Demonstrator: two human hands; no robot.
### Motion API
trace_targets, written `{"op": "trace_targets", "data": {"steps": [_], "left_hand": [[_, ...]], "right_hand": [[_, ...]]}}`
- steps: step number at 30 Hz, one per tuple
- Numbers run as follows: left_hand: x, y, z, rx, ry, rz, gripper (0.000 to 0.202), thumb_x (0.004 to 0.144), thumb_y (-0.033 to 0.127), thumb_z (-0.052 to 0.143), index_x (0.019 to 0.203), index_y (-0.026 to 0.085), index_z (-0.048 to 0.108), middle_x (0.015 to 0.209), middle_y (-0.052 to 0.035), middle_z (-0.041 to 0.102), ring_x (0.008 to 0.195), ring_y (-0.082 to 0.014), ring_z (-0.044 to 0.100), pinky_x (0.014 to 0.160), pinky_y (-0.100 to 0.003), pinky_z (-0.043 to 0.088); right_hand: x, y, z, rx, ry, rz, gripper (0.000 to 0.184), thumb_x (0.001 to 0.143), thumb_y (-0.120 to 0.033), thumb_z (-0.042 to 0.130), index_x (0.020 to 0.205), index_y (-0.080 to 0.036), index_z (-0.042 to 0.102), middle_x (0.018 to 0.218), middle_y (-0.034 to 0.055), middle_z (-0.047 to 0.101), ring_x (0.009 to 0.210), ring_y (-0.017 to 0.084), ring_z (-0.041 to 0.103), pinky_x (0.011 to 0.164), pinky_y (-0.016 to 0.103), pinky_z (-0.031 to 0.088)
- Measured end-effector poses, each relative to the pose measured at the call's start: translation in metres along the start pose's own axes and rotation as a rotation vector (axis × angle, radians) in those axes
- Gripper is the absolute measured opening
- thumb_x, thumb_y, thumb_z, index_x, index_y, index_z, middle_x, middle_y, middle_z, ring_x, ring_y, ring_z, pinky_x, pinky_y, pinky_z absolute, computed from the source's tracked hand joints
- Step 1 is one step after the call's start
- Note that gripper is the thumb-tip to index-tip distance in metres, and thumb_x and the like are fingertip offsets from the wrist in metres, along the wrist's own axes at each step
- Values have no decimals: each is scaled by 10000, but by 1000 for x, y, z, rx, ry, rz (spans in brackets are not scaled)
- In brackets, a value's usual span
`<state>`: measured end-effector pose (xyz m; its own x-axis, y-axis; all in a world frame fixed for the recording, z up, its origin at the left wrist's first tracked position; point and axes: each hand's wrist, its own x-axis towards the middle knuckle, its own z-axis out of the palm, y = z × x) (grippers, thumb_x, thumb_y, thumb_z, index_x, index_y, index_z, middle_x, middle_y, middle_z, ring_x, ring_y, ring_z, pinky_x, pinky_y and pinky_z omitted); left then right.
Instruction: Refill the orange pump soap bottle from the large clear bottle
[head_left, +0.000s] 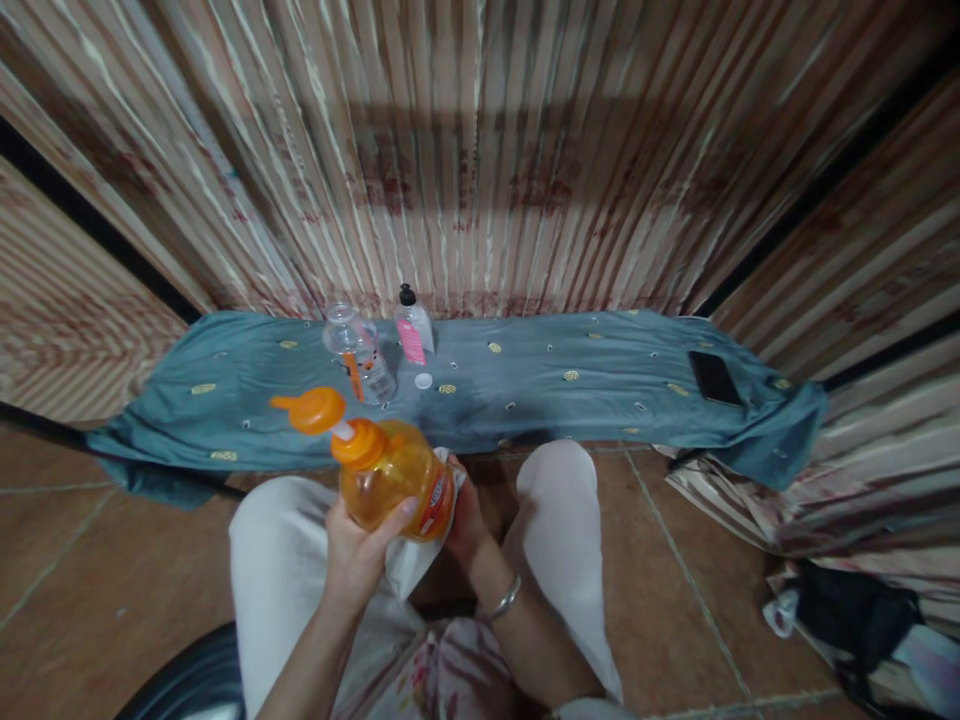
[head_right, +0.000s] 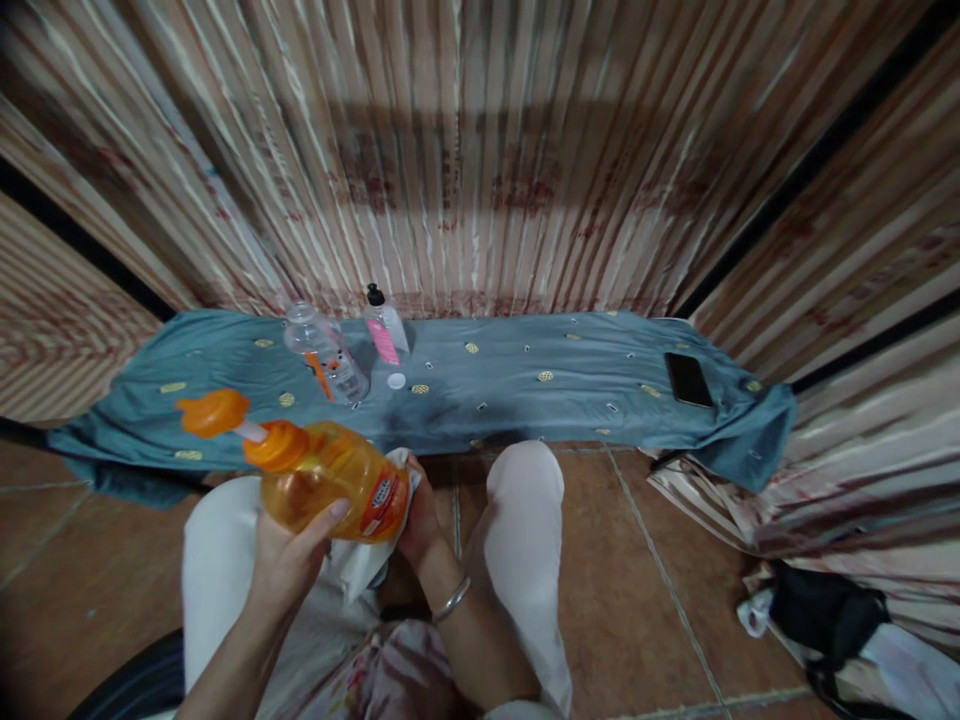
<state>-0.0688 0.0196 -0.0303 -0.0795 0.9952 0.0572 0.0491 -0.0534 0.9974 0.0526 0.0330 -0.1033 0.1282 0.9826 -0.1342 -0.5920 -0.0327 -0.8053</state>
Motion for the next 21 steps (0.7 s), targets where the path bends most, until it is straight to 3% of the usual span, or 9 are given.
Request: {"op": "trace_targets", "data": {"steps": [7, 9, 14, 21], "left_hand": [[1, -13, 5, 46, 88, 20, 737, 584, 668, 974, 1092, 186, 744, 1041, -112, 840, 932, -316, 818, 821, -392, 697], [1, -17, 6, 77, 85, 18, 743, 591, 690, 966, 1088, 187, 736, 1036, -117, 841, 944, -330, 825, 839, -415, 700], [1, -25, 17, 58, 31, 51, 745, 591, 675, 974, 1112, 212, 710, 1086, -118, 843, 1031, -359, 835, 916, -465, 705], [6, -34, 30, -16, 29, 2, 855, 515, 573, 1013, 1218, 211, 689, 1184, -111, 838, 1101, -356, 824, 1012, -486, 673]], "right_hand": [[-18, 13, 3, 27, 22, 13, 691, 887, -921, 491, 940, -307, 803, 1032, 94, 857, 1165, 354, 772, 894, 545, 684], [-17, 20, 1, 14, 53, 16, 646, 959, -860, 489, 996, -298, 805, 1128, 92, 850, 1165, 327, 765, 904, 515, 681], [-12, 34, -11, -60, 160, 45, 424, 1061, -510, 705, 1377, -227, 711, 1408, 108, 733, 1178, 243, 736, 1009, 488, 645], [-19, 33, -25, -269, 295, -73, 442, 1047, -467, 737, 1422, -235, 692, 1461, 107, 705, 1227, 265, 723, 1024, 500, 644]]}}
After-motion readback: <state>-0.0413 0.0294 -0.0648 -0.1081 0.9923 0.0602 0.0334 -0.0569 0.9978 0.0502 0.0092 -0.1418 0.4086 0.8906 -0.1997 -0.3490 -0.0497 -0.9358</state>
